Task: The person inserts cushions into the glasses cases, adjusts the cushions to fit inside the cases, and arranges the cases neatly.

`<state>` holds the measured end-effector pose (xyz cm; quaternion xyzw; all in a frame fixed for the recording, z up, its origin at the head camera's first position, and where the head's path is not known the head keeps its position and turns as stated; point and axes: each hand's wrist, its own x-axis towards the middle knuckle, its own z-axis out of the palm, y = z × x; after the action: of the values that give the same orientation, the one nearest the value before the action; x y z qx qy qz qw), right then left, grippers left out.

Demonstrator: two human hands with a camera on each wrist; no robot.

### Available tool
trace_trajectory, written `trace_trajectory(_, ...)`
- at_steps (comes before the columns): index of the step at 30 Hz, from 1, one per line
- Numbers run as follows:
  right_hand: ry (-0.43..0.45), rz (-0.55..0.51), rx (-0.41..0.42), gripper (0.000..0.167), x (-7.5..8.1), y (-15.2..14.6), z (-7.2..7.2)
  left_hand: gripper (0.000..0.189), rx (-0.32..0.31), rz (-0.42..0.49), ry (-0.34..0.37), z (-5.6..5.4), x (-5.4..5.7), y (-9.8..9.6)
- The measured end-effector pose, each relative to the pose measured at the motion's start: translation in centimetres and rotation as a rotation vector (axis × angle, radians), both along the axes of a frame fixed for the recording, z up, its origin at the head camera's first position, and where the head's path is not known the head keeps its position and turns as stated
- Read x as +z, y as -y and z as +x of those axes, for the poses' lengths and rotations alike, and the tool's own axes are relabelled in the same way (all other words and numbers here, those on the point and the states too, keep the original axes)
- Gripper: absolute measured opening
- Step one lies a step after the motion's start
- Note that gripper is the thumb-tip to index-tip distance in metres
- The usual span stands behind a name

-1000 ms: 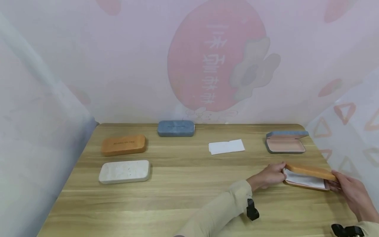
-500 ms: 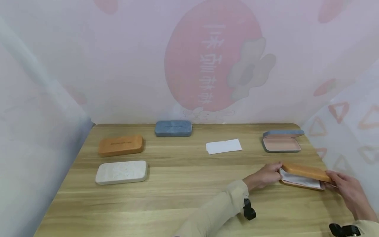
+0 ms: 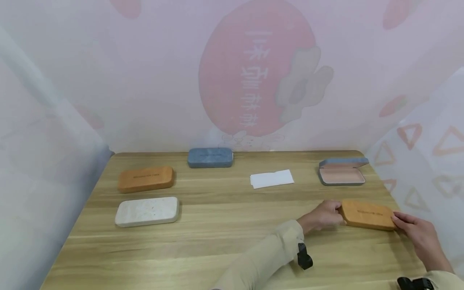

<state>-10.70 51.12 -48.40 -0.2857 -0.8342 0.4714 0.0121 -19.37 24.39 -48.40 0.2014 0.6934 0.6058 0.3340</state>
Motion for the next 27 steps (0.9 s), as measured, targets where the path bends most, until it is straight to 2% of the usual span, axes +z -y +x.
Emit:
trace_trajectory(4,0.028,0.032,-0.007,0.069,0.0,0.1,0.2,0.048,0.003,-0.047,-0.021,0.5,0.1,0.1)
trace_trajectory(14,0.001,0.065,0.002,0.063,0.5,0.6,0.9,0.037,0.062,-0.077,-0.002,1.4,1.1,0.6)
trace_trajectory(20,0.116,0.096,0.070,0.069,0.7,1.3,1.0,0.026,0.071,-0.092,0.026,1.6,1.0,1.8)
trace_trajectory(24,0.169,0.122,0.095,0.071,0.8,1.7,0.8,0.031,0.076,-0.071,0.051,1.6,0.9,2.5)
trace_trajectory(27,0.164,0.125,0.101,0.071,0.8,1.9,0.8,0.036,0.070,-0.056,0.040,1.6,0.9,2.8)
